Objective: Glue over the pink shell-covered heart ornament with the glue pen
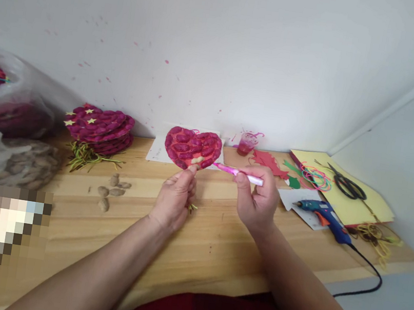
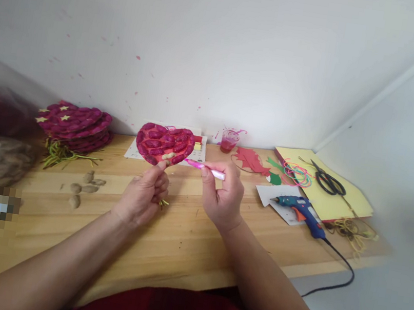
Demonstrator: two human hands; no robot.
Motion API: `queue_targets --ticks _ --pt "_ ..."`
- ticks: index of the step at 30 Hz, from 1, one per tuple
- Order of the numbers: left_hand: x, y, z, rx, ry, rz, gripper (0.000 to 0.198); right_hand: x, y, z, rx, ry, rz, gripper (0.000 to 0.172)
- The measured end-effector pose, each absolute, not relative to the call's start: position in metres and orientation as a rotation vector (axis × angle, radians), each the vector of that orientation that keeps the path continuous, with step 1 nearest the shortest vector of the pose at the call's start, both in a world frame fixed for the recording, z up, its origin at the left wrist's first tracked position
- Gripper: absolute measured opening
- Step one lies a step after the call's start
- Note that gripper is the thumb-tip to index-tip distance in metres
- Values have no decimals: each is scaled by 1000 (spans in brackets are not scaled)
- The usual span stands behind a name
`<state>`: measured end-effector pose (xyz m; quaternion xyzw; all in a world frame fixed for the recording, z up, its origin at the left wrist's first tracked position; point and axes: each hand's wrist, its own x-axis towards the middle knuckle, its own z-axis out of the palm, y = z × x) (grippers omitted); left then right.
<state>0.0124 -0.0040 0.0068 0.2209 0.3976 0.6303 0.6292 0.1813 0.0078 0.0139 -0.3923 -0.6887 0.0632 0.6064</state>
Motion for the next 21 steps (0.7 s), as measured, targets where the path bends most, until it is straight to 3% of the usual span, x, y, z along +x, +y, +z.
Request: queue_targets --ticks 5,21 --pt "12 -2 -3 814 975 1516 54 183 9 15 -854 -1530 153 9" --pt "5 -4 2 1401 1171 1531 29 187 5 24 -845 -1704 81 16"
